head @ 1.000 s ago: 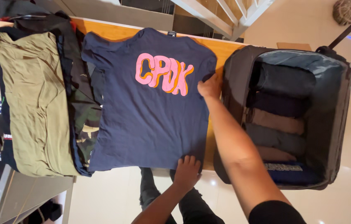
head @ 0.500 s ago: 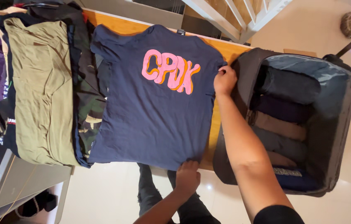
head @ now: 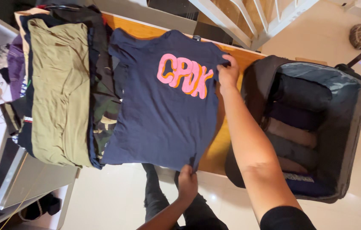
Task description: The person folds several shirts one at a time on a table and places each rolled shirt into a suitcase.
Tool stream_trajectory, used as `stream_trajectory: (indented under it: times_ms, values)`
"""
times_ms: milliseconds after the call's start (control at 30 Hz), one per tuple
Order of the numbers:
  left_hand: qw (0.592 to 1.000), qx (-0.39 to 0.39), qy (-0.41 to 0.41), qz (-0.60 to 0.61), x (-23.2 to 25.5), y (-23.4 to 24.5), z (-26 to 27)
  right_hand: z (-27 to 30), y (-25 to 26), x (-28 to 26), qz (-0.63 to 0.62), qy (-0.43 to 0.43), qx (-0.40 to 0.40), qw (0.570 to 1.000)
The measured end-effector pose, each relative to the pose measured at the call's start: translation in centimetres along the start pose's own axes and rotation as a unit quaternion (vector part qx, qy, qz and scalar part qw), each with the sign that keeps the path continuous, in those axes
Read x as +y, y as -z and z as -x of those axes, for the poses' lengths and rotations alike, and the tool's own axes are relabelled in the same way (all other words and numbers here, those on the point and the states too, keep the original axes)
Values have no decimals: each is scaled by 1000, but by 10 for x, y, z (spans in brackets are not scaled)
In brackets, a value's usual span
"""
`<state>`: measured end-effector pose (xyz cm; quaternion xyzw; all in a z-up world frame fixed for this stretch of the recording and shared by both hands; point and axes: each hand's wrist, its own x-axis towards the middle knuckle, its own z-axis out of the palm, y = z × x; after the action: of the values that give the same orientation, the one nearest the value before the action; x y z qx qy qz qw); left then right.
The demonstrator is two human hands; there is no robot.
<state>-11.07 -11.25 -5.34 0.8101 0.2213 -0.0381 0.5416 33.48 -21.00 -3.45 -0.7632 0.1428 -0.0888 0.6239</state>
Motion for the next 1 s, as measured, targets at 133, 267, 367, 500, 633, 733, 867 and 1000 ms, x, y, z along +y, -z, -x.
stream_trajectory:
  times_ms: [133,267,367,500,633,733,867,1000]
  values:
    - [981,-11,147,128,-12,42,-11,6,-38,-12,-42,-23,-90,995]
    - [995,90,15,50,-16,82,-30,14,-49,9,42,-6,-131,990]
    - [996,86,24,-5,-20,99,-32,20,-50,21,123,-30,-15,992]
    - [996,37,51,-68,-28,111,-34,28,-52,3,70,-248,15,966]
    - [998,-10,62,-25,-39,112,-34,15,-60,-3,-120,-106,-101,982]
    - [999,1,54,6,-38,110,-35,10,-59,9,-192,-29,-154,969]
    - [988,-29,152,-19,-36,114,-40,29,-51,16,31,-177,-82,980]
    - [998,54,0,-27,-50,114,-41,48,-53,9,-9,-214,-89,973]
